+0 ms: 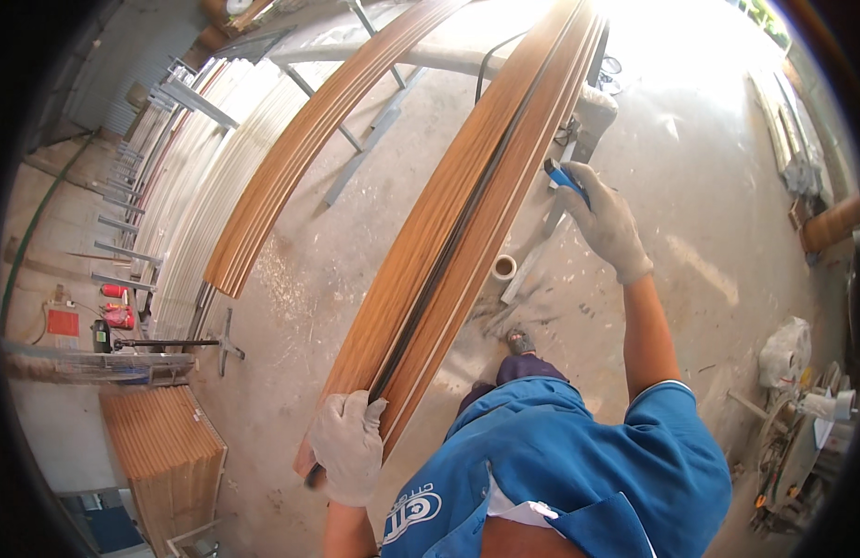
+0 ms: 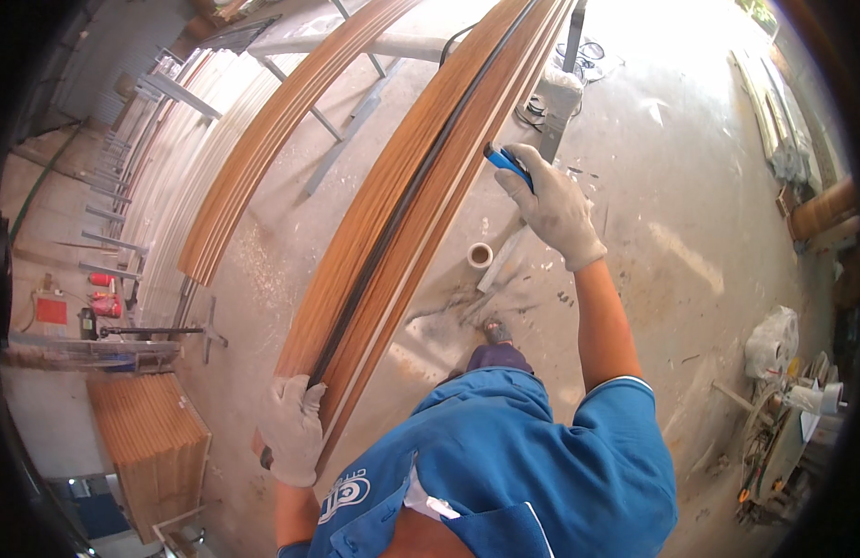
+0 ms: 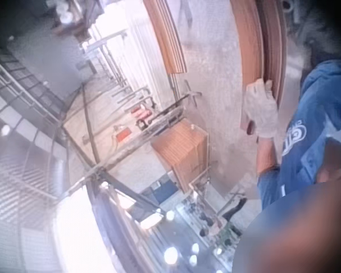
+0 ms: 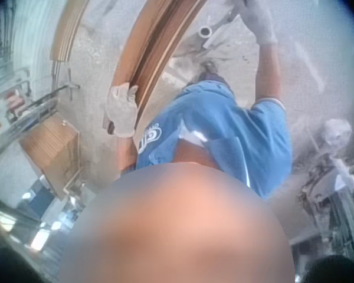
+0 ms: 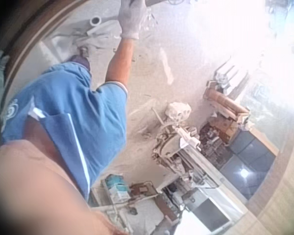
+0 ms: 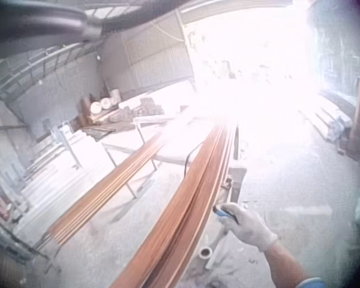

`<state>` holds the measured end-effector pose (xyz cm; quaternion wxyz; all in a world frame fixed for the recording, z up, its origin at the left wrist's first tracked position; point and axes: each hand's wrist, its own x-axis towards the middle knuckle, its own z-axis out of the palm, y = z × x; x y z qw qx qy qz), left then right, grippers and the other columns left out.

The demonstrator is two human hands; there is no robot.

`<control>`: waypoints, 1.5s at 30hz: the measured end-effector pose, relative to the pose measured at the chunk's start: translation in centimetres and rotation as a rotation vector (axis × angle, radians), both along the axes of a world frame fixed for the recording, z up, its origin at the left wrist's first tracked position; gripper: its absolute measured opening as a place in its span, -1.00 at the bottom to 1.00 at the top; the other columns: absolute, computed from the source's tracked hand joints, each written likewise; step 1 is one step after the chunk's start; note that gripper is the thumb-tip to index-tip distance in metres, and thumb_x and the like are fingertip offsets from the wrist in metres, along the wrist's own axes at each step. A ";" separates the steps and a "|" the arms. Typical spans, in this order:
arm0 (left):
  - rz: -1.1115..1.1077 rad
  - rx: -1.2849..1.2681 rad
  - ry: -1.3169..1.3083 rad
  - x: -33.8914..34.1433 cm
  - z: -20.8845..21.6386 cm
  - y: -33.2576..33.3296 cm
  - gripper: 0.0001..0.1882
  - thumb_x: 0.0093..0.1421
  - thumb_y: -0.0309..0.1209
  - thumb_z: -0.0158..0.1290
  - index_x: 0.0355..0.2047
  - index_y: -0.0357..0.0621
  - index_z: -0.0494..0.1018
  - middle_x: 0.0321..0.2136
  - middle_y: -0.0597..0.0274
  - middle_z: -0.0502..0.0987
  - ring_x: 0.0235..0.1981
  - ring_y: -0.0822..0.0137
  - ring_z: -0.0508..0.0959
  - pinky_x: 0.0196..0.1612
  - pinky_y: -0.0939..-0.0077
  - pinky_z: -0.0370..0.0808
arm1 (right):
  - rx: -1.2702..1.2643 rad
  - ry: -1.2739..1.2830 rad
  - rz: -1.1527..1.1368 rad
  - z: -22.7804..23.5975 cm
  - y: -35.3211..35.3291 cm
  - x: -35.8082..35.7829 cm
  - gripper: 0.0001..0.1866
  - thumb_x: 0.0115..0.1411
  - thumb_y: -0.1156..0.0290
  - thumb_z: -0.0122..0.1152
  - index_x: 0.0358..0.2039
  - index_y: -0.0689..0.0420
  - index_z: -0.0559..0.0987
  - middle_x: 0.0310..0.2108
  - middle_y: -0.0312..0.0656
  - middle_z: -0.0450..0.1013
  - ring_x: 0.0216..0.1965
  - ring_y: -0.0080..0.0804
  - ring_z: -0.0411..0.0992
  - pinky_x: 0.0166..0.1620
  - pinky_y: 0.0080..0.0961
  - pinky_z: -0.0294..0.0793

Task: The person uses a handheld tool to apply a black strip along the edge of a long wooden plank, then wraps the plank with clear plastic film. The person coils the tool's cable and places it in a white bag before wrapping the plank.

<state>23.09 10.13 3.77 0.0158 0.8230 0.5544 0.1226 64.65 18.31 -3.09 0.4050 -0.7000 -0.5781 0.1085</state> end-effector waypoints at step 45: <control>-0.424 -0.036 -0.268 -3.6 -2.5 3.1 -0.79 0.15 -0.28 0.22 -0.40 -0.19 0.66 0.12 -0.13 0.45 -0.03 -0.13 0.51 0.06 0.00 0.43 | -0.325 -0.597 0.054 4.7 -10.2 -27.1 -0.74 0.40 0.22 0.06 -0.02 0.07 0.51 -0.44 -0.05 0.57 -0.39 -0.10 0.62 -0.35 -0.14 0.61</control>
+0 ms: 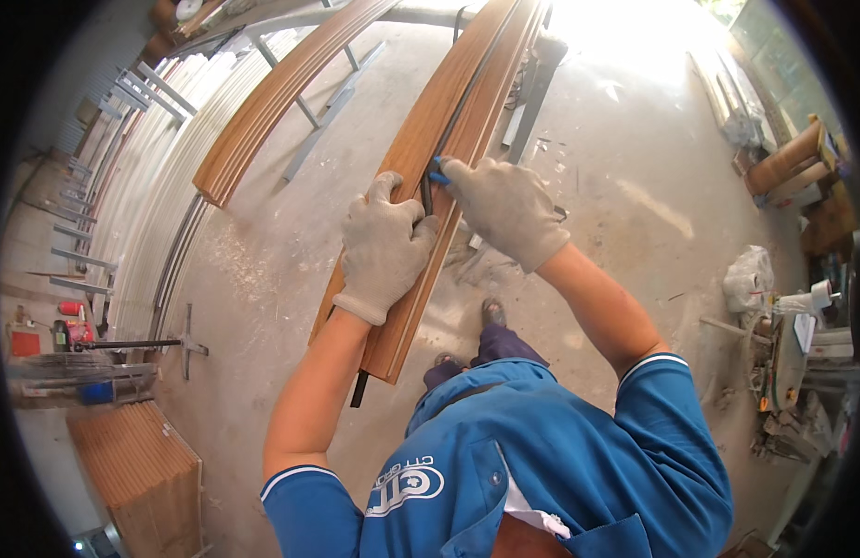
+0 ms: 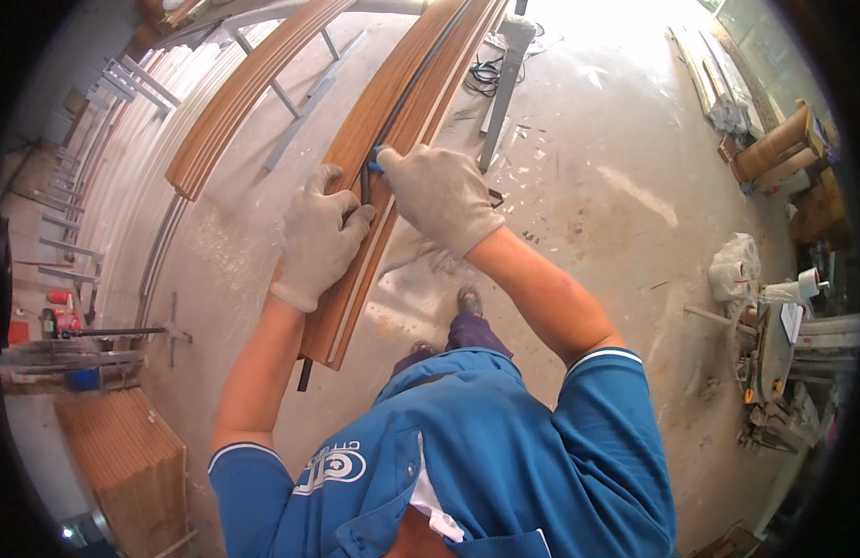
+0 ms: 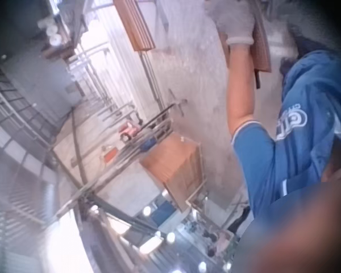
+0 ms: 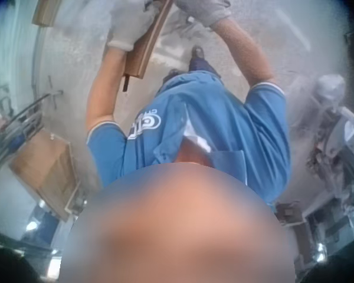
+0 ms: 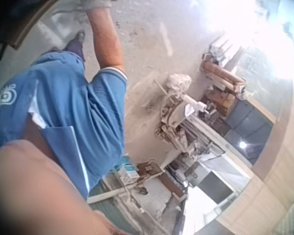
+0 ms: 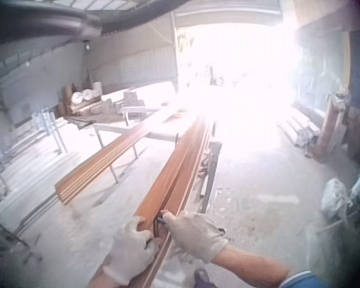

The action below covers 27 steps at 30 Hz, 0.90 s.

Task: The person uses a handheld tool to apply a black strip along the edge of a long wooden plank, then wraps the plank with clear plastic film. The person coils the tool's cable and places it in a white bag before wrapping the plank.

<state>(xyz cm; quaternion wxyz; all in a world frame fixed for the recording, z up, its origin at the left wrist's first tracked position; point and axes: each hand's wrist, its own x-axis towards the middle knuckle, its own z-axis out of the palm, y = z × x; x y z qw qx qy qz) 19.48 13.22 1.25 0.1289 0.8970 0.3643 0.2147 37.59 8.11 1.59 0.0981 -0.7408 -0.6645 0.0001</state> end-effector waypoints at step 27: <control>0.640 -0.552 -0.388 -15.6 0.5 -15.2 -0.81 0.29 -0.40 0.20 -0.23 -0.33 0.56 -0.48 0.33 0.52 -0.43 0.47 0.50 -0.37 0.58 0.42 | 0.234 0.595 0.032 -1.5 0.7 6.0 -0.63 0.29 0.27 0.28 0.10 0.01 0.58 -0.36 -0.04 0.62 -0.36 -0.23 0.62 -0.21 -0.36 0.52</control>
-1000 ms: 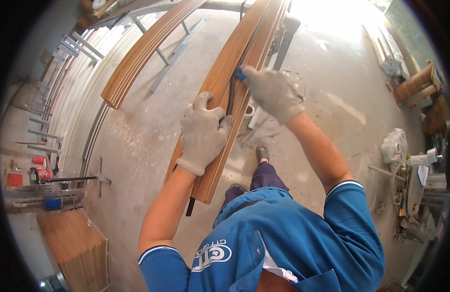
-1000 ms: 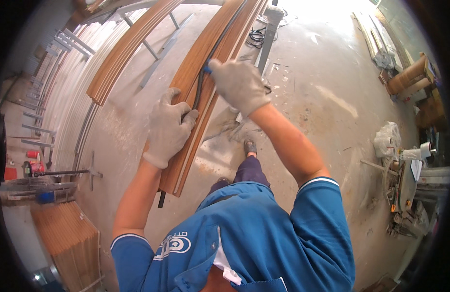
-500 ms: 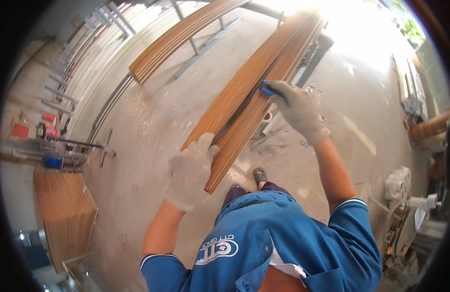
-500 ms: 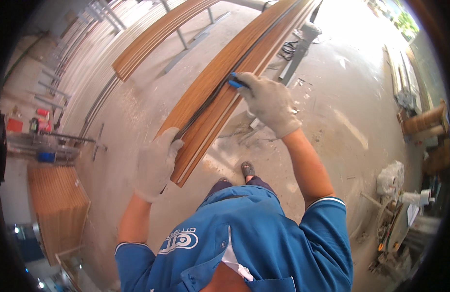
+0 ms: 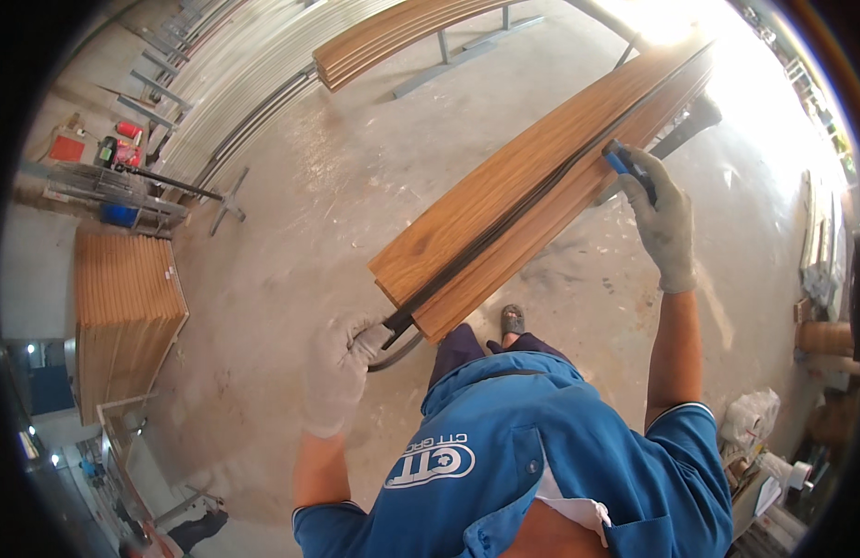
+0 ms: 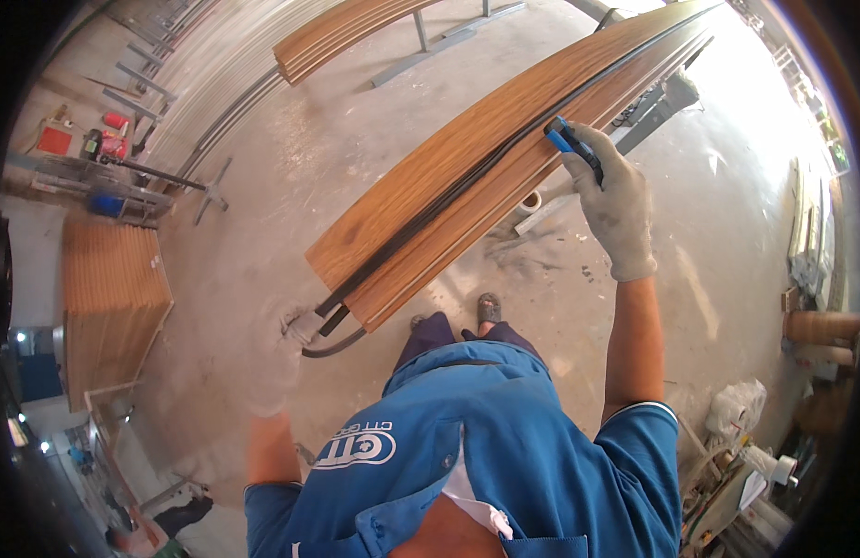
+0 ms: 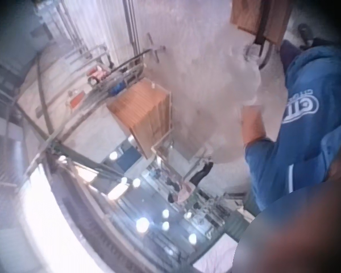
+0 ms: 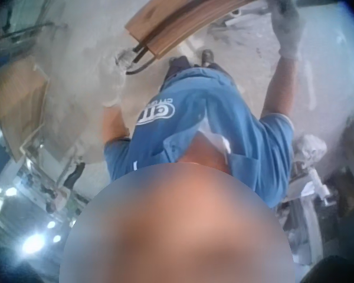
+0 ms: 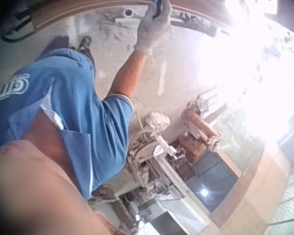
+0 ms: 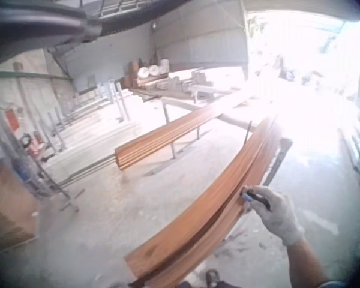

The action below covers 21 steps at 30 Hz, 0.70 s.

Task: The person uses a handheld tool to apply a black strip along the edge of a long wooden plank, then wraps the plank with clear plastic film. The person coils the tool's cable and places it in a white bag before wrapping the plank.

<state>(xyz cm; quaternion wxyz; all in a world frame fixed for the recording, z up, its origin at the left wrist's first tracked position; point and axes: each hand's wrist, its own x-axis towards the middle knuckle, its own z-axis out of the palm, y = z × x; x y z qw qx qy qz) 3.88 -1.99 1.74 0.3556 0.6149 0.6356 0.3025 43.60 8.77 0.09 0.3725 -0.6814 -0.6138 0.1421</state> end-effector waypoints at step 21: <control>-0.538 0.059 -0.519 -3.9 -5.0 4.7 -0.80 0.25 -0.39 0.25 -0.28 -0.33 0.67 0.41 -0.17 0.03 0.40 -0.09 0.18 0.36 0.15 0.22 | -0.138 -0.364 -0.326 1.5 -0.4 -6.3 -0.65 0.36 0.11 0.08 0.09 -0.13 0.58 -0.37 -0.08 0.63 -0.26 -0.05 0.61 -0.15 -0.14 0.54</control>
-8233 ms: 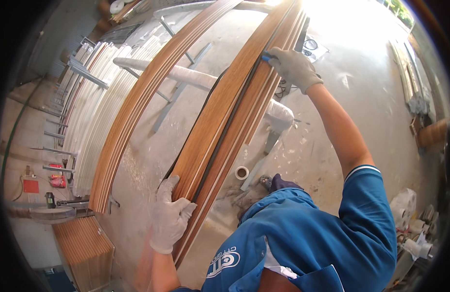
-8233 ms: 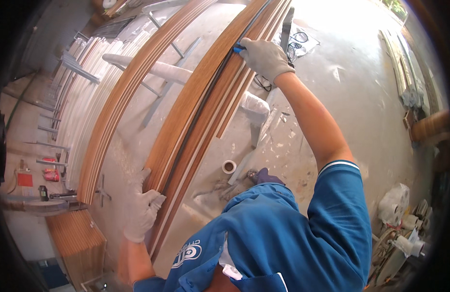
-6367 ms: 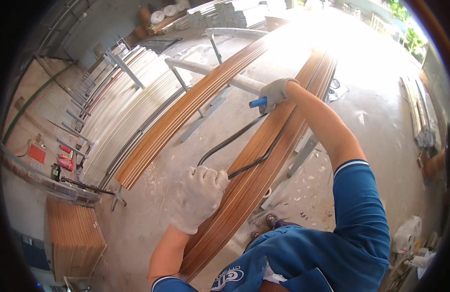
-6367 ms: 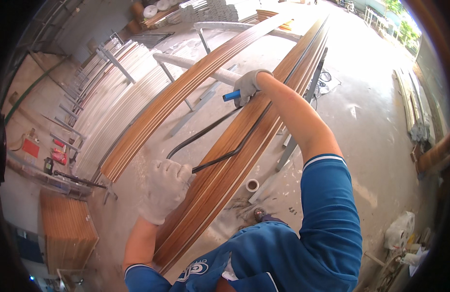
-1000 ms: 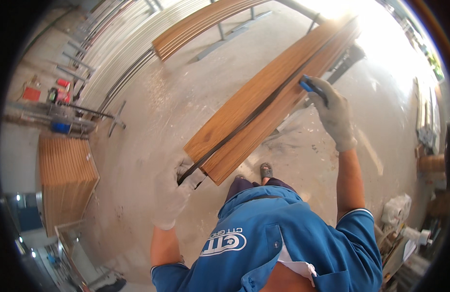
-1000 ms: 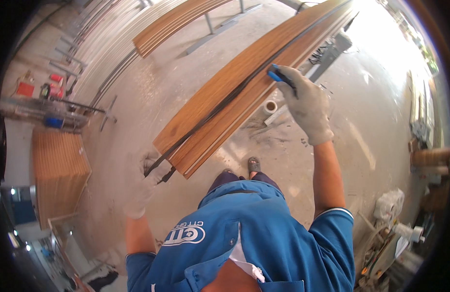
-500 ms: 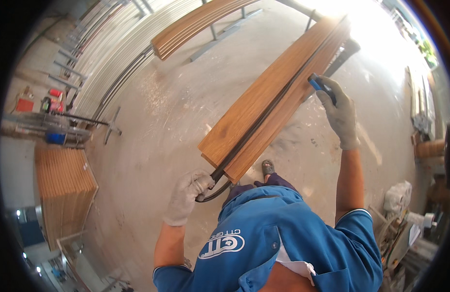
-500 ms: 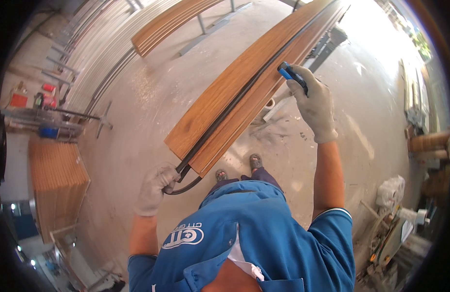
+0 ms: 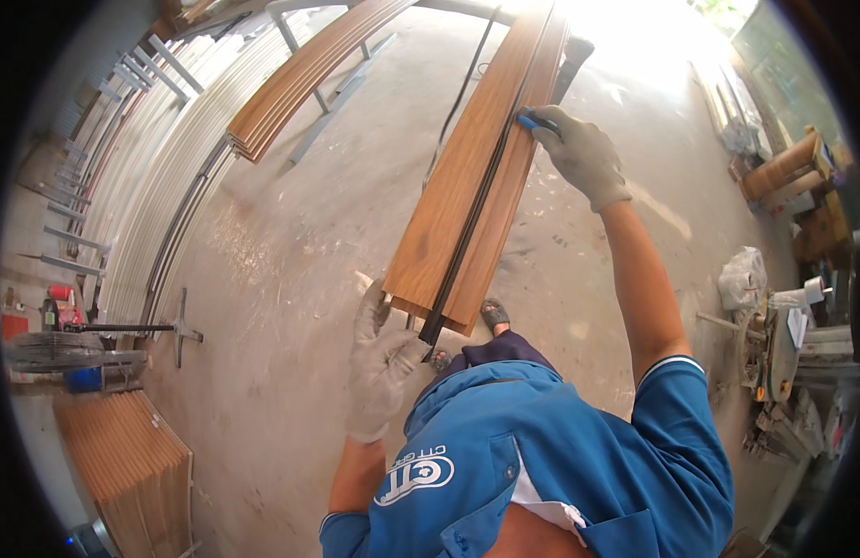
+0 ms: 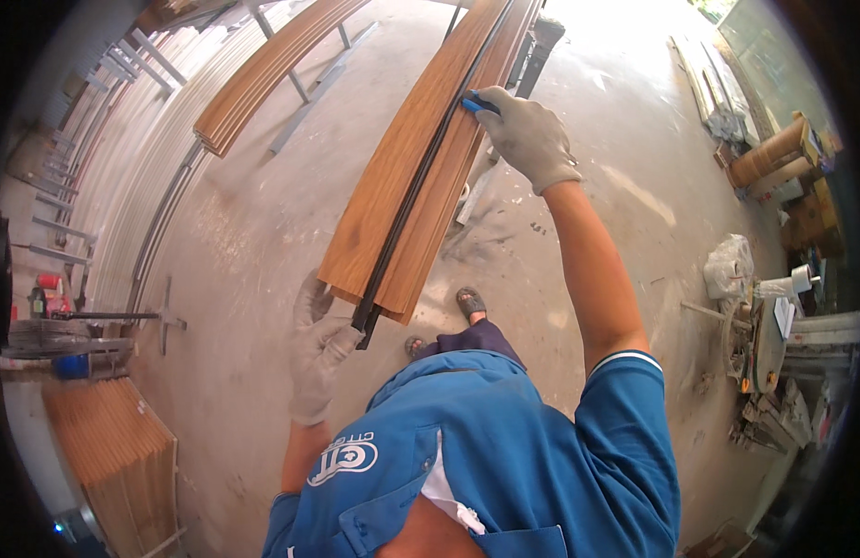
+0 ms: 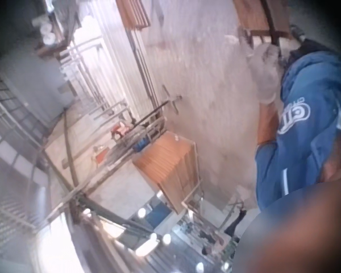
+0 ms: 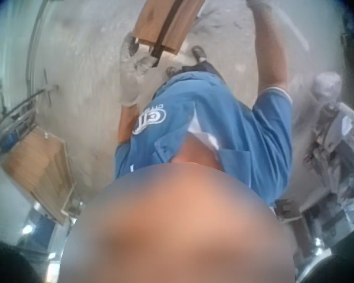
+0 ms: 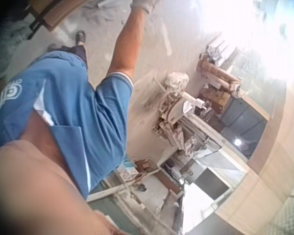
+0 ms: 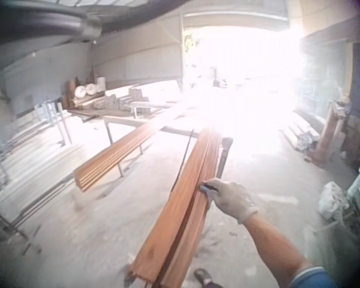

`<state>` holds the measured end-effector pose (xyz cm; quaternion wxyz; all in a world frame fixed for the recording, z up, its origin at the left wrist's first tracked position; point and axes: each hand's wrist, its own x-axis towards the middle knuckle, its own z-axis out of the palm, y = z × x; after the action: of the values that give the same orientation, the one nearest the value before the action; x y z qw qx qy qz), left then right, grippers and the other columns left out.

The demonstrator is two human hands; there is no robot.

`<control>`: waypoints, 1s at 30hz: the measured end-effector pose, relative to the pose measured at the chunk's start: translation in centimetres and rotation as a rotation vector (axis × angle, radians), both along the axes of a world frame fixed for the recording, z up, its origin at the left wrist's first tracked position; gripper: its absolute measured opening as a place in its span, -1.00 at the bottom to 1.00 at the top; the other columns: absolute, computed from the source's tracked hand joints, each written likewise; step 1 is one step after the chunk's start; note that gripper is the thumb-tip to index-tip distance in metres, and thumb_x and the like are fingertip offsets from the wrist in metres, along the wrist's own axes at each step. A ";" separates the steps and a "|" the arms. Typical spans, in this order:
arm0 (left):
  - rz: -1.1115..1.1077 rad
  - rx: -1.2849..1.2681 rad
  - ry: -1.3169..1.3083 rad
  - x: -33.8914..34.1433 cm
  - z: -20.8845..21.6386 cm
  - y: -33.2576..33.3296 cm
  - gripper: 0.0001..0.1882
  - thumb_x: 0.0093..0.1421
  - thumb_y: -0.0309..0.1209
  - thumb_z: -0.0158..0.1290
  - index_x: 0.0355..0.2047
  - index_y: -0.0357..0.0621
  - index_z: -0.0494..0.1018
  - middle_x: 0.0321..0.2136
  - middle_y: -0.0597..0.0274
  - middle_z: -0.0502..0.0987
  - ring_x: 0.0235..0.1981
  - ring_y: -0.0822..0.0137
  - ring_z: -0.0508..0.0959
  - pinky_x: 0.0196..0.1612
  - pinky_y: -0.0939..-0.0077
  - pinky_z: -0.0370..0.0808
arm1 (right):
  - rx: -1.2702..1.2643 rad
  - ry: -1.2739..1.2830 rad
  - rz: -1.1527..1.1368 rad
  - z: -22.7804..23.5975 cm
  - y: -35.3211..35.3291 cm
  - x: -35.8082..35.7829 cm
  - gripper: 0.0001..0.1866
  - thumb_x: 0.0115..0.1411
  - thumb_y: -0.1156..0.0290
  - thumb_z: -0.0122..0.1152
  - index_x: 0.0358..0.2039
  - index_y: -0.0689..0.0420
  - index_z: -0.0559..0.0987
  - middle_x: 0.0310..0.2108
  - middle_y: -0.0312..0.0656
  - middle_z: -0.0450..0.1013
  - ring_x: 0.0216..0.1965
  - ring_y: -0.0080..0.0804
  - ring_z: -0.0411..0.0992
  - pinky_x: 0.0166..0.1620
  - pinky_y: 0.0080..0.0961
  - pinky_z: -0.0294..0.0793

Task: The person uses a handheld tool to apply a black strip along the edge of a long wooden plank, then wraps the plank with clear plastic film. The person coils the tool's cable and places it in a white bag before wrapping the plank.

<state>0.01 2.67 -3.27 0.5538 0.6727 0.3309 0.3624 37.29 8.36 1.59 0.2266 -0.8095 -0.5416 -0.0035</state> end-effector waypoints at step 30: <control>-0.213 -0.100 -0.276 -0.8 -1.0 1.3 -0.83 0.18 -0.54 0.16 -0.39 -0.51 0.59 0.40 -0.16 0.01 0.35 -0.05 0.25 0.28 0.22 0.37 | -0.190 -0.124 0.168 0.6 -13.2 -19.1 -0.61 0.34 0.30 0.15 0.16 0.05 0.50 -0.38 0.02 0.55 -0.36 0.01 0.57 -0.31 -0.11 0.53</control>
<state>-0.75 4.01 -4.30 0.6620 0.6194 0.1963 0.3735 18.15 -4.89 2.19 0.1144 -0.7774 -0.6182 0.0169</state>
